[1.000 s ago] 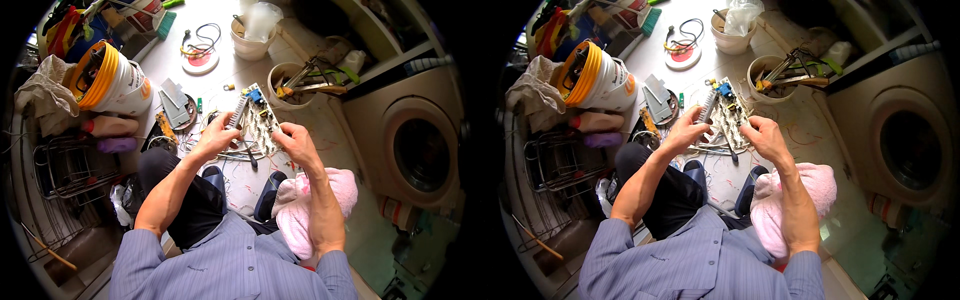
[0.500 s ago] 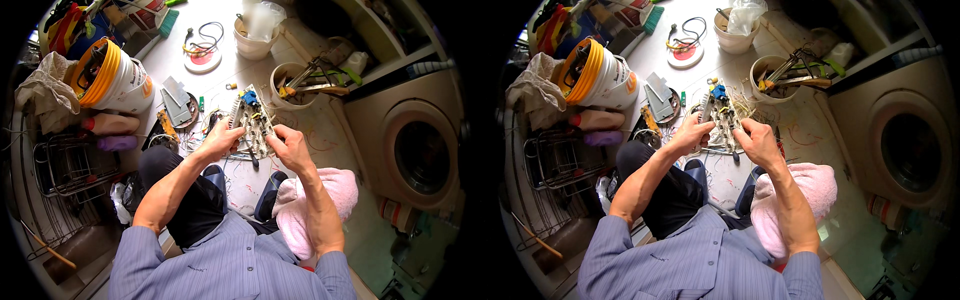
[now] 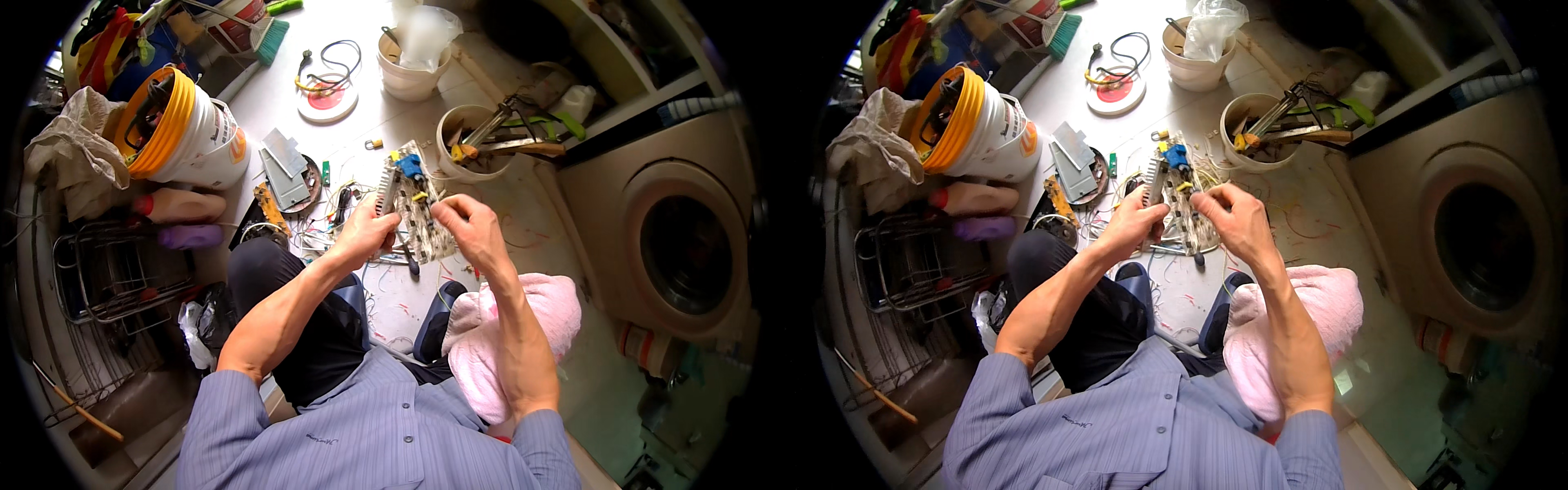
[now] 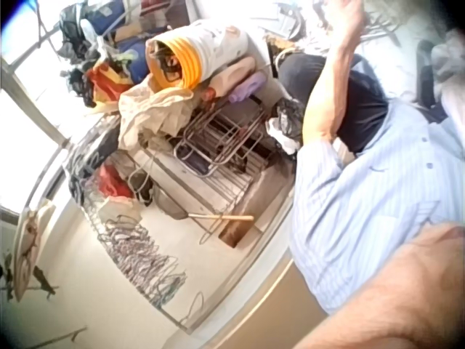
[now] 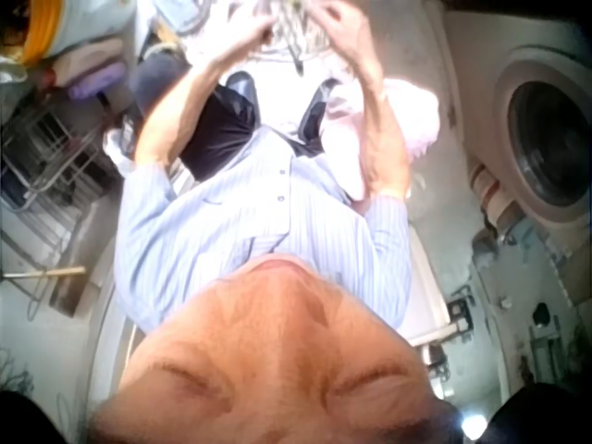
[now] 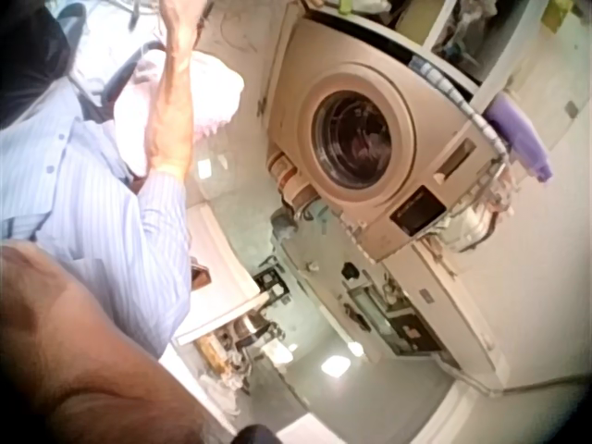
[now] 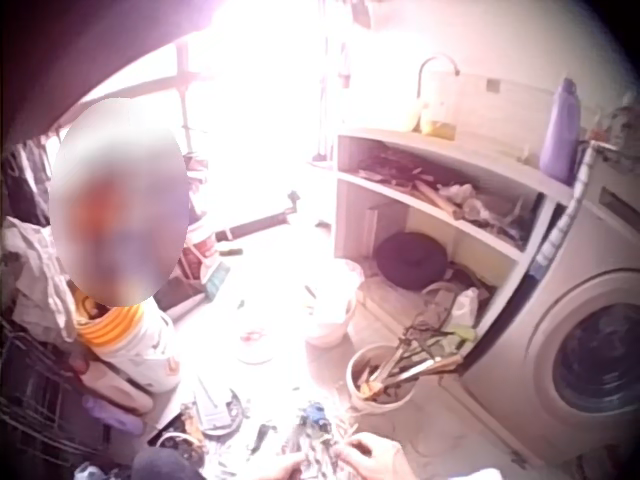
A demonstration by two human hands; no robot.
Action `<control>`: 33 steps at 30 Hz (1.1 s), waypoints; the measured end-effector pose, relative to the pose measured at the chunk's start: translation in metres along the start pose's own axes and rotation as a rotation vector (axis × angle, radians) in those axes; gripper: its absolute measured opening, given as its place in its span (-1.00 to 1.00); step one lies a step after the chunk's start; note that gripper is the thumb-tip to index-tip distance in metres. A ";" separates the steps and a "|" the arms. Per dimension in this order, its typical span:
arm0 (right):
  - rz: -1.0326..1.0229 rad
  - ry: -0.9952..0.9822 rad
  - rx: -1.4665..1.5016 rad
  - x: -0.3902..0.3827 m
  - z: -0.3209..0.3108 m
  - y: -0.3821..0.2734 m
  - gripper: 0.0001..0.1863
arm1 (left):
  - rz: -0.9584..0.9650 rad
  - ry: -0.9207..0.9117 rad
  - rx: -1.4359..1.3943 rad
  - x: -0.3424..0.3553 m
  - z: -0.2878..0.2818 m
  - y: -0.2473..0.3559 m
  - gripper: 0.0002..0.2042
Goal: The person disassembles an electronic circuit board by removing screws with a screwdriver and prying components apart by hand while sitting on the floor.
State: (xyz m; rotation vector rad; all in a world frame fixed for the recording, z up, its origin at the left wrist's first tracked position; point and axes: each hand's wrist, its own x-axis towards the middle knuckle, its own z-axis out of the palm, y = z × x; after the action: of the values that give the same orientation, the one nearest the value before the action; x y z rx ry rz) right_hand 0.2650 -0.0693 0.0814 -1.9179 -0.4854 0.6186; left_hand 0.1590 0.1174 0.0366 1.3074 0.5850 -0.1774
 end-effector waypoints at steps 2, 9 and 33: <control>0.095 0.041 0.038 0.007 -0.008 -0.004 -0.49 | 0.036 -0.053 0.146 -0.001 0.002 0.000 -0.92; 0.025 -0.087 0.074 0.011 0.003 0.001 -0.58 | 0.065 -0.093 0.221 -0.013 0.010 -0.012 -0.87; 0.259 -0.310 0.038 0.012 -0.007 0.017 -0.81 | -0.208 -0.318 0.298 -0.027 0.006 0.010 -0.84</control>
State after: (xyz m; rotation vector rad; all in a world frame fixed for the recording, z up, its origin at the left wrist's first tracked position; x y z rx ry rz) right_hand 0.2793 -0.0738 0.0658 -1.8711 -0.4164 1.0970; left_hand 0.1422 0.1095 0.0598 1.4656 0.4306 -0.6528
